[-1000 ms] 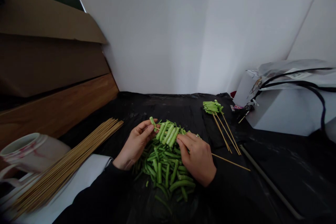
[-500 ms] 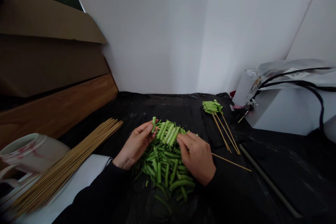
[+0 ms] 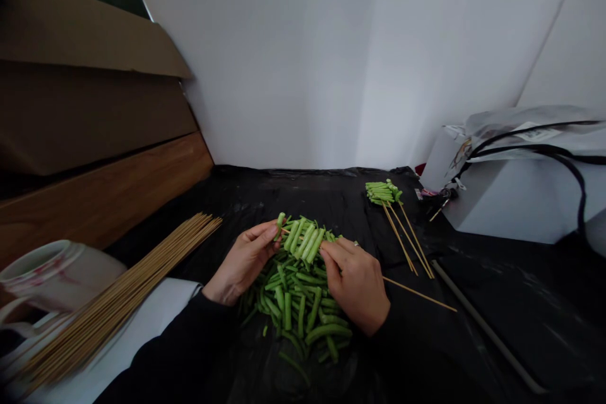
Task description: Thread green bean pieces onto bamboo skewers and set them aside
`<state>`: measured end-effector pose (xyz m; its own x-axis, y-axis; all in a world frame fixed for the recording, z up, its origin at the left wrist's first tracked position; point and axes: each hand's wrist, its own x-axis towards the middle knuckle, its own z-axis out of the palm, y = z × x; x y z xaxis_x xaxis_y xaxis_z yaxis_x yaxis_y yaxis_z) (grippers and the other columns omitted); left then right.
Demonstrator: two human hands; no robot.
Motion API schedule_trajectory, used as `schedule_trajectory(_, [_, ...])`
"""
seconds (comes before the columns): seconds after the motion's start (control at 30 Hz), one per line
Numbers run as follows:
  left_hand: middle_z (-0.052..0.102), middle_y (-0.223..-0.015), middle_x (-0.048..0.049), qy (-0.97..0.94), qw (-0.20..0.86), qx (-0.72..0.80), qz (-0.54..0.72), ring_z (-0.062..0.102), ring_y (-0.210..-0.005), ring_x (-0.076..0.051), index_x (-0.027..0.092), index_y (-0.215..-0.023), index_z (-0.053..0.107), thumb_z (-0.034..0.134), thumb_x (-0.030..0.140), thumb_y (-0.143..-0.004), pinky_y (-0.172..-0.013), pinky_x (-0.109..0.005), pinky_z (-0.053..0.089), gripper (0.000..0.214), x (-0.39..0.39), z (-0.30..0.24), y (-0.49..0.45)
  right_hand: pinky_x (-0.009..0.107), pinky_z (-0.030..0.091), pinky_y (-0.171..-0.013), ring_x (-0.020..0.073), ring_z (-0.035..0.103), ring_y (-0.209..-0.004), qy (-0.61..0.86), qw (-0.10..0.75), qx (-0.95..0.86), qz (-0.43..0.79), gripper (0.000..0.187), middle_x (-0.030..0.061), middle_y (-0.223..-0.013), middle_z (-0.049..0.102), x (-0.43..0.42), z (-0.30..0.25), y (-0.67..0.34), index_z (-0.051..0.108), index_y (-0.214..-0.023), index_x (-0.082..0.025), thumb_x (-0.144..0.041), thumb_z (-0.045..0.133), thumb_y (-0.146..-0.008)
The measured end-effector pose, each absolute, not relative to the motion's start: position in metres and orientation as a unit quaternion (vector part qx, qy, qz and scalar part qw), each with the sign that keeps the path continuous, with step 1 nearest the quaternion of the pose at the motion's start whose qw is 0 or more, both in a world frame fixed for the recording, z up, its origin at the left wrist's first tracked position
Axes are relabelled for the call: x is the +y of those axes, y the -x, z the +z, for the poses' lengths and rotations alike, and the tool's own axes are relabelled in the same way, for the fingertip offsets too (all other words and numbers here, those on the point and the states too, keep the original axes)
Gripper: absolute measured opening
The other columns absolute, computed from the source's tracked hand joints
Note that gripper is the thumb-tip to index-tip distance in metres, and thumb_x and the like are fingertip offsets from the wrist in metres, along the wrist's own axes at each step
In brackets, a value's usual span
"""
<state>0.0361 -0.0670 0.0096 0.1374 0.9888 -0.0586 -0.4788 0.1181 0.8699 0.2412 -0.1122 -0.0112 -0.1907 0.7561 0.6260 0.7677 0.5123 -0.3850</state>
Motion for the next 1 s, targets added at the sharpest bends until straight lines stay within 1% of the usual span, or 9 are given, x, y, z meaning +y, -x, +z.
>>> schedule_trajectory(0.17, [0.073,-0.073,-0.0027,-0.354,0.657,0.358,0.561,0.059,-0.064,-0.008,0.013,-0.082,0.077,0.087,0.023,-0.059,-0.066,-0.022,0.046,0.026,-0.0663,0.0103,-0.0348,0.026,0.042,-0.073,0.0145,0.058,-0.076,0.497,0.394,-0.773,-0.019,0.023,0.0028,-0.080,0.063,-0.1121,-0.0122,-0.2412,0.065,-0.087,-0.021,-0.024,0.044,-0.095])
schedule_trajectory(0.3, [0.073,-0.072,-0.0029,-0.347,0.663,0.357,0.560,0.060,-0.065,-0.009,0.013,-0.079,0.077,0.088,0.021,-0.057,-0.070,-0.024,0.047,0.026,-0.0667,0.0118,-0.0355,0.026,0.042,-0.073,0.0144,0.058,-0.075,0.494,0.399,-0.772,-0.015,0.023,0.0029,-0.079,0.063,-0.1123,-0.0127,-0.2405,0.066,-0.089,-0.021,-0.023,0.044,-0.095])
schedule_trajectory(0.4, [0.073,-0.073,-0.0041,-0.352,0.679,0.347,0.543,0.061,-0.065,-0.009,0.012,-0.080,0.077,0.087,0.020,-0.059,-0.072,-0.025,0.047,0.024,-0.0667,0.0104,-0.0359,0.026,0.043,-0.072,0.0141,0.057,-0.074,0.483,0.406,-0.776,0.002,0.024,0.0034,-0.078,0.063,-0.1125,-0.0132,-0.2396,0.066,-0.090,-0.020,-0.022,0.043,-0.095])
schedule_trajectory(0.5, [0.073,-0.075,-0.0047,-0.357,0.701,0.331,0.522,0.059,-0.064,-0.009,0.012,-0.083,0.077,0.085,0.019,-0.063,-0.072,-0.025,0.047,0.022,-0.0665,0.0080,-0.0360,0.026,0.043,-0.072,0.0139,0.056,-0.073,0.474,0.415,-0.776,0.016,0.025,0.0036,-0.078,0.063,-0.1127,-0.0136,-0.2388,0.066,-0.087,-0.020,-0.021,0.043,-0.095])
schedule_trajectory(0.6, [0.073,-0.077,-0.0048,-0.355,0.703,0.329,0.522,0.061,-0.067,-0.010,0.012,-0.083,0.077,0.083,0.018,-0.065,-0.074,-0.025,0.047,0.020,-0.0668,0.0071,-0.0363,0.026,0.043,-0.072,0.0139,0.056,-0.073,0.478,0.413,-0.775,0.021,0.024,0.0031,-0.078,0.062,-0.1128,-0.0134,-0.2384,0.066,-0.087,-0.020,-0.021,0.043,-0.095])
schedule_trajectory(0.8, [0.074,-0.088,-0.0077,-0.364,0.711,0.324,0.508,0.067,-0.080,-0.015,0.014,-0.087,0.076,0.080,0.027,-0.071,-0.079,-0.027,0.049,0.021,-0.0698,0.0080,-0.0377,0.026,0.042,-0.072,0.0138,0.056,-0.072,0.472,0.417,-0.776,0.019,0.024,0.0028,-0.077,0.062,-0.1129,-0.0127,-0.2377,0.066,-0.088,-0.020,-0.022,0.043,-0.095])
schedule_trajectory(0.9, [0.074,-0.089,-0.0079,-0.367,0.714,0.330,0.496,0.068,-0.080,-0.015,0.014,-0.088,0.075,0.079,0.029,-0.071,-0.078,-0.027,0.051,0.023,-0.0706,0.0068,-0.0381,0.026,0.042,-0.072,0.0138,0.056,-0.072,0.472,0.420,-0.775,0.013,0.024,0.0028,-0.077,0.062,-0.1129,-0.0138,-0.2369,0.066,-0.090,-0.020,-0.021,0.043,-0.095])
schedule_trajectory(1.0, [0.075,-0.088,-0.0079,-0.374,0.715,0.335,0.487,0.068,-0.078,-0.016,0.014,-0.085,0.074,0.079,0.029,-0.071,-0.076,-0.027,0.052,0.021,-0.0715,0.0048,-0.0394,0.026,0.042,-0.071,0.0139,0.055,-0.072,0.471,0.421,-0.775,0.015,0.024,0.0028,-0.076,0.061,-0.1133,-0.0153,-0.2360,0.065,-0.087,-0.020,-0.020,0.042,-0.095])
